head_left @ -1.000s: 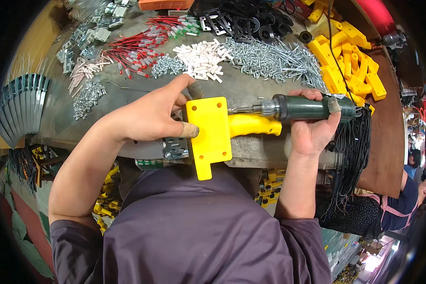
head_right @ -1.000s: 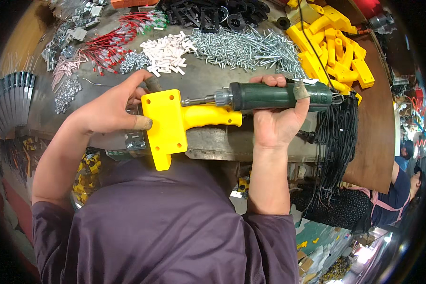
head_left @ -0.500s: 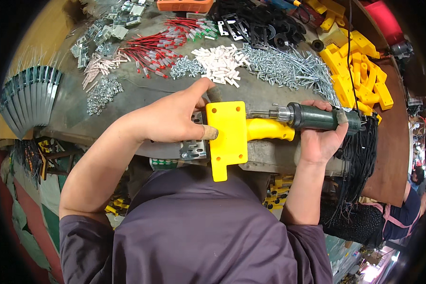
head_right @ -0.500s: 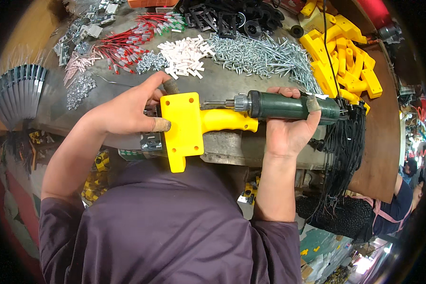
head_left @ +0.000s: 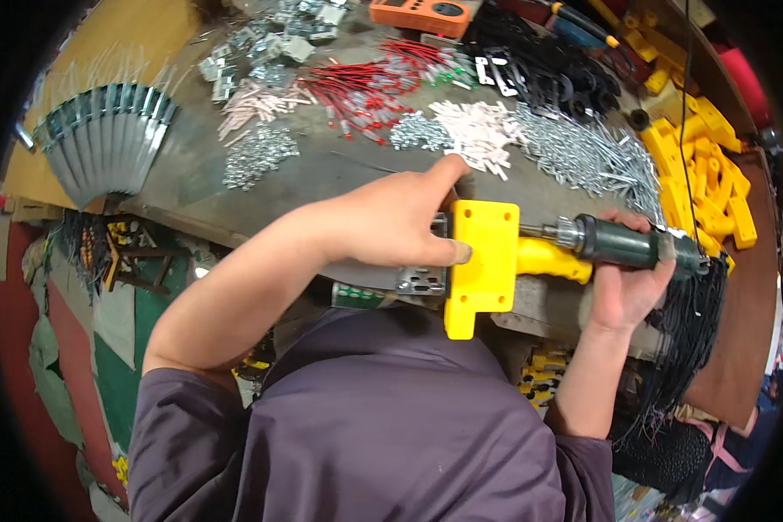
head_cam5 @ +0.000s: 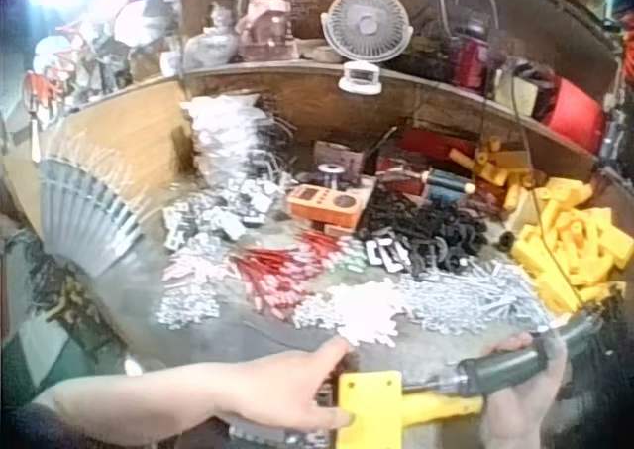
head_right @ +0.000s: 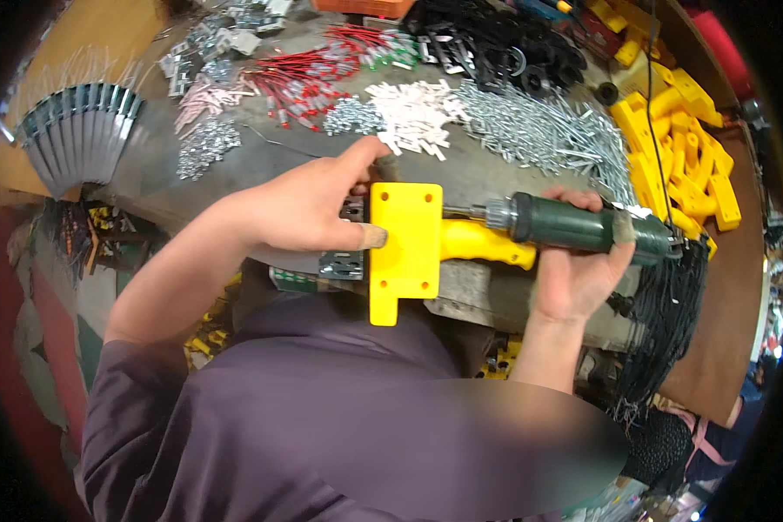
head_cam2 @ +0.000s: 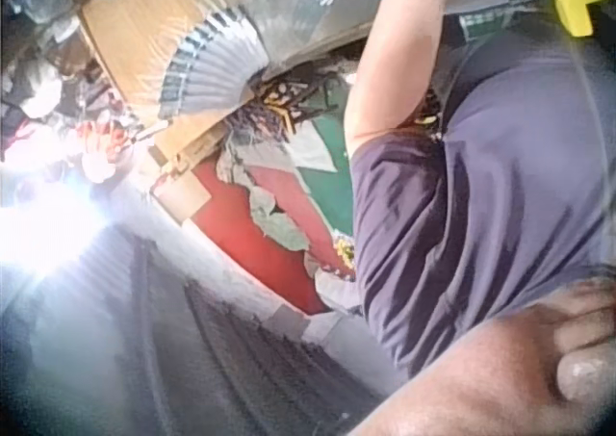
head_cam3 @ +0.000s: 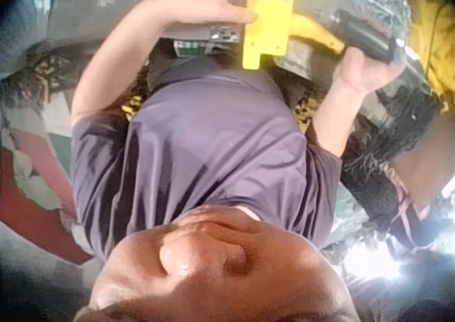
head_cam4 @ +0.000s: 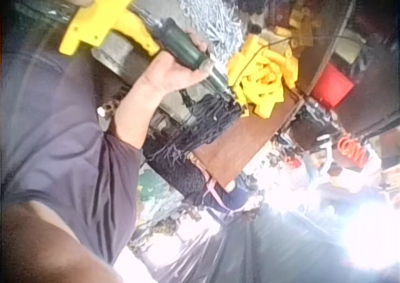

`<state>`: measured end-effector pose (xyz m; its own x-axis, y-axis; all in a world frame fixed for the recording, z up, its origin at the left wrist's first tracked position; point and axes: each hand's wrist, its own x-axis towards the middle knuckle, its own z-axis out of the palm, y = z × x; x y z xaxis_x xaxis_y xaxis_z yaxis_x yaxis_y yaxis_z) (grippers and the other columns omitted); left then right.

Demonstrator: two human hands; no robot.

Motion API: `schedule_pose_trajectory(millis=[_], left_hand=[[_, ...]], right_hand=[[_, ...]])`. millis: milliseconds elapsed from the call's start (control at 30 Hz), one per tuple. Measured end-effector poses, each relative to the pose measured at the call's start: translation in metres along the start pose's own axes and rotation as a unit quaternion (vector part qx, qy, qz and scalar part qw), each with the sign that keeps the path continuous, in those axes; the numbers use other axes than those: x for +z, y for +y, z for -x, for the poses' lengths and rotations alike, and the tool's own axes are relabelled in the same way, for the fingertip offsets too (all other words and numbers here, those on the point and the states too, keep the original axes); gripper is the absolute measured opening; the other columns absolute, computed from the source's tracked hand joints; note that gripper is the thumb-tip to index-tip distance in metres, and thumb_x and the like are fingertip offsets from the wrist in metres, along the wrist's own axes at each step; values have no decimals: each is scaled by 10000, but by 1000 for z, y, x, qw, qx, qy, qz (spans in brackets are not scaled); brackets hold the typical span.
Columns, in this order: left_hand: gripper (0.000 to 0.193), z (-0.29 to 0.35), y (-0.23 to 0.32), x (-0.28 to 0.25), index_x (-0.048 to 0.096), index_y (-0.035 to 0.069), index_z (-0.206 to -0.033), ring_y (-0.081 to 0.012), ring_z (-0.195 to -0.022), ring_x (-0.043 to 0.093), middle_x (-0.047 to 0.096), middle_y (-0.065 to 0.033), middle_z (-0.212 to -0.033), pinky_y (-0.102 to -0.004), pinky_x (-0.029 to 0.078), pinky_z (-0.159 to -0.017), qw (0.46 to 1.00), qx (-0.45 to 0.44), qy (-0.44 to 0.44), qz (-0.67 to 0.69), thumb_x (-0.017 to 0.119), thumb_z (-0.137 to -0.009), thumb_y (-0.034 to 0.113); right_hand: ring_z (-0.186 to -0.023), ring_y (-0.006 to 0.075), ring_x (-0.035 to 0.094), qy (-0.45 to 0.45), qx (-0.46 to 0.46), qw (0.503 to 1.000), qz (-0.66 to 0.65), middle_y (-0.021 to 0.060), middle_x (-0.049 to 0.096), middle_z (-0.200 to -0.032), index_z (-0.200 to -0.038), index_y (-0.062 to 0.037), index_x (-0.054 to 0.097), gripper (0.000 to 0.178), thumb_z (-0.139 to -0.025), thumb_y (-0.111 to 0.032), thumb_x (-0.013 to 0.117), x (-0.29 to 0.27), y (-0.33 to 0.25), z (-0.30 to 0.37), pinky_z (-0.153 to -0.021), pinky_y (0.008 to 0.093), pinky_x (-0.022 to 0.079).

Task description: Assembling a yellow plastic electronic device by screwing components together, soldering wires, and installing internal parts.

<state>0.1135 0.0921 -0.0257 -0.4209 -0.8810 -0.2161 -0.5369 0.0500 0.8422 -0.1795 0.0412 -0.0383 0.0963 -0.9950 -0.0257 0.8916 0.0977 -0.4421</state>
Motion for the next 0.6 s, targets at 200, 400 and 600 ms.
schedule_pose_trajectory(millis=[200,400,600], left_hand=[[424,47,-30,-14,493,46,-1144,-277,-843,609,603,-128,-916,-365,480,-772,918,-13,338,-207,676,-780,163],[336,80,-90,-48,531,60,-1103,-334,-868,605,624,-145,-928,-412,472,-765,845,-41,361,-393,591,-778,-3],[369,74,-75,-64,515,55,-1121,-384,-890,558,585,-177,-941,-439,452,-759,872,31,247,-422,573,-767,-36]], right_hand=[[-877,221,516,12,-13,1000,-3,98,507,-889,-943,28,475,319,-802,-190,661,-4,0,2,-1051,446,330],[-901,225,502,10,-5,1000,-12,96,486,-896,-942,28,459,320,-793,-174,658,-3,0,3,-1051,452,327],[-913,242,509,3,4,1000,-16,100,487,-897,-961,33,454,322,-786,-153,650,-1,-1,2,-1034,474,343]])
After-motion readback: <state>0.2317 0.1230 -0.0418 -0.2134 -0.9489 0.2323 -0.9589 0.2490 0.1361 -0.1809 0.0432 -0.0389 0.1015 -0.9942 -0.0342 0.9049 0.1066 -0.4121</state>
